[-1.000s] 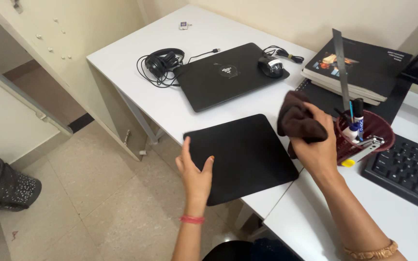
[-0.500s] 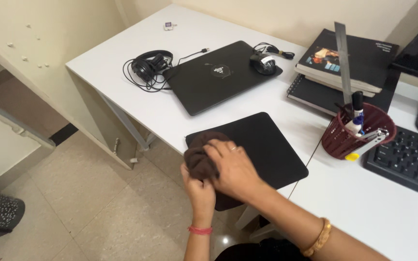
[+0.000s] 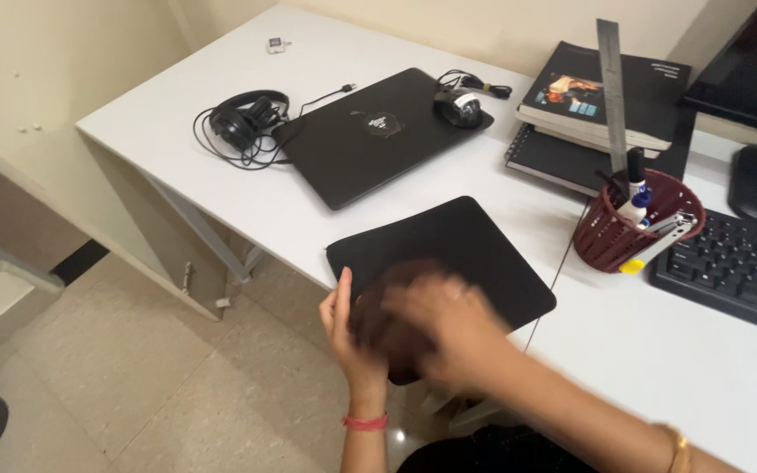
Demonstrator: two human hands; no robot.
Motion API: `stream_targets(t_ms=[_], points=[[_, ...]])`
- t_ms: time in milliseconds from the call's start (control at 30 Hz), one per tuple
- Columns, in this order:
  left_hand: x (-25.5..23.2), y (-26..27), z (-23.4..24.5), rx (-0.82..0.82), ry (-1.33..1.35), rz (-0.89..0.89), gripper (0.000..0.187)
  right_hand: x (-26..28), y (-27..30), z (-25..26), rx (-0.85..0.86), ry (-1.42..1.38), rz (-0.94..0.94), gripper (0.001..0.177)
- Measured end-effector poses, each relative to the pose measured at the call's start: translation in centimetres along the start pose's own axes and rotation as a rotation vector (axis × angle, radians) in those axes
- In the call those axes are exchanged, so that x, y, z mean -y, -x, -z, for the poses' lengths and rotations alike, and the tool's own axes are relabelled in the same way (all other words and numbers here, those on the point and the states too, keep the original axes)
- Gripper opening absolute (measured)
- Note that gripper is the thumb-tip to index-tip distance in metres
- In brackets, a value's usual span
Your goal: The person wipes a white desk surface, a black mousepad, a closed laptop, and a pair of headphones using a brown cloth. They move items aside to reach the desk, wipe each object, and return them to their original positions.
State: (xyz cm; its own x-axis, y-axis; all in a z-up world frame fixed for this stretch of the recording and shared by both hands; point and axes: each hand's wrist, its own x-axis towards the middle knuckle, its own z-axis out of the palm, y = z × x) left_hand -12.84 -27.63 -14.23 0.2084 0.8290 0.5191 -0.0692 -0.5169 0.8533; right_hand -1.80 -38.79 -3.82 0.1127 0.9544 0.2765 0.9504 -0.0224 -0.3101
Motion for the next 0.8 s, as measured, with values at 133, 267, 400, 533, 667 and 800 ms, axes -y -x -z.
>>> stream_targets(t_ms=[133, 267, 400, 533, 667, 800], points=[[0.2, 0.0, -0.3, -0.015, 0.066, 0.049, 0.046, -0.3, 1.4, -0.7, 0.027, 0.086, -0.051, 0.096], [-0.1, -0.2, -0.5, -0.043, -0.017, 0.101, 0.042, -6.9, 0.2, 3.1, -0.169, 0.161, -0.282, 0.076], [-0.5, -0.5, -0.7, -0.047, 0.002, 0.132, 0.042, -8.3, -2.0, 5.8, -0.12, 0.244, -0.58, 0.071], [-0.5, -0.3, -0.8, -0.054, 0.141, 0.106, 0.041, -0.7, -2.5, 0.5, 0.048, 0.051, -0.238, 0.073], [0.0, -0.5, -0.7, -0.063, 0.14, -0.013, 0.05, -0.7, -3.9, -1.9, -0.215, -0.002, 0.179, 0.078], [0.2, -0.2, -0.7, -0.057, 0.029, 0.102, 0.046, -8.3, -6.1, 0.2, -0.268, -0.057, -0.178, 0.055]])
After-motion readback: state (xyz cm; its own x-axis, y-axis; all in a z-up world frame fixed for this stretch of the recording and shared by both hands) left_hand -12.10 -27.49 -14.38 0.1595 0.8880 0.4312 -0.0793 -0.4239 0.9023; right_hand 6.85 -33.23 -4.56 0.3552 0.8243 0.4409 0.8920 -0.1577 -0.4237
